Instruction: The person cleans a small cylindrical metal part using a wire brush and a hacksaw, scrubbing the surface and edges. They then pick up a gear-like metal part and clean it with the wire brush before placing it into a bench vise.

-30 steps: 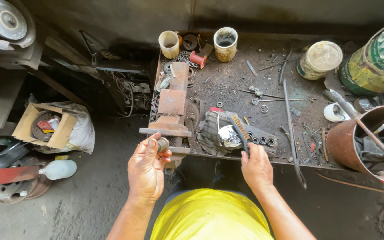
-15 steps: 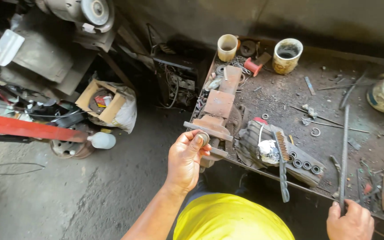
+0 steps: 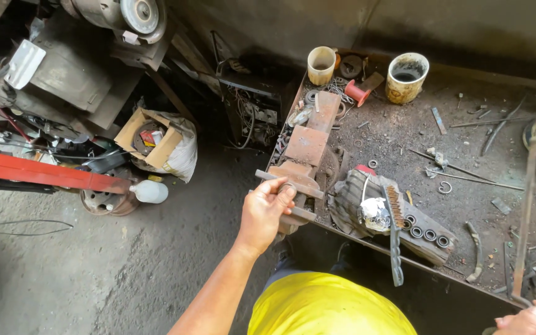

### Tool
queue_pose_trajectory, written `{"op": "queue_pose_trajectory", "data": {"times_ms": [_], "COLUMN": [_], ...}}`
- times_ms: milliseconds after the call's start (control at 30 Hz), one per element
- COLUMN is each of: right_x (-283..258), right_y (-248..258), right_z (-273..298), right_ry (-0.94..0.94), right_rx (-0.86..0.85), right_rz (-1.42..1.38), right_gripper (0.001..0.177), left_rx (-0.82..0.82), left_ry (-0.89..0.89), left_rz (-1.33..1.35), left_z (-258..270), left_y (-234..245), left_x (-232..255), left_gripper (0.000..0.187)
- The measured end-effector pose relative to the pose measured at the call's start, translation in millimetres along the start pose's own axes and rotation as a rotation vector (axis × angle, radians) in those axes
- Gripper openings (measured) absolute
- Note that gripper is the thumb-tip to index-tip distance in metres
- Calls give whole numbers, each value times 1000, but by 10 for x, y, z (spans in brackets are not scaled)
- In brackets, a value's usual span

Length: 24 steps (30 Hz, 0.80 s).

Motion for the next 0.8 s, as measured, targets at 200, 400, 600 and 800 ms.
{"op": "queue_pose_trajectory", "data": {"times_ms": [200,400,600,800], "right_x": [-257,-1643,-1488,-1636], "right_y": [202,155,2,61], "right_z": [-152,472,558,612], "right_ry": [-66,-84,5,-122], "right_rx": [-496,-591,-958,-807], "right_rz": [-252,-441,-248,-659], "right_gripper": [21,41,56,51], "left_rx": [-17,54,-6,-67], "left_ry": [-448,-674,-878,-905], "left_rz": [-449,-426,-471,-546], "left_z": [-133,-257,-185,-51], "left_y": [-115,-171,-140,-86], "left_x": [-144,-269,-326,-151], "left_gripper": [42,23,35,28]}}
Point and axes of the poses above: each hand's wrist, its own z-axis away from the middle knuckle, its own y-axis out of the back of the hand, x = y × z, the point moved 2 cm from there along -z, towards the middle knuckle, and after that the axes turned 6 degrees about z, right-handed, at the moved point
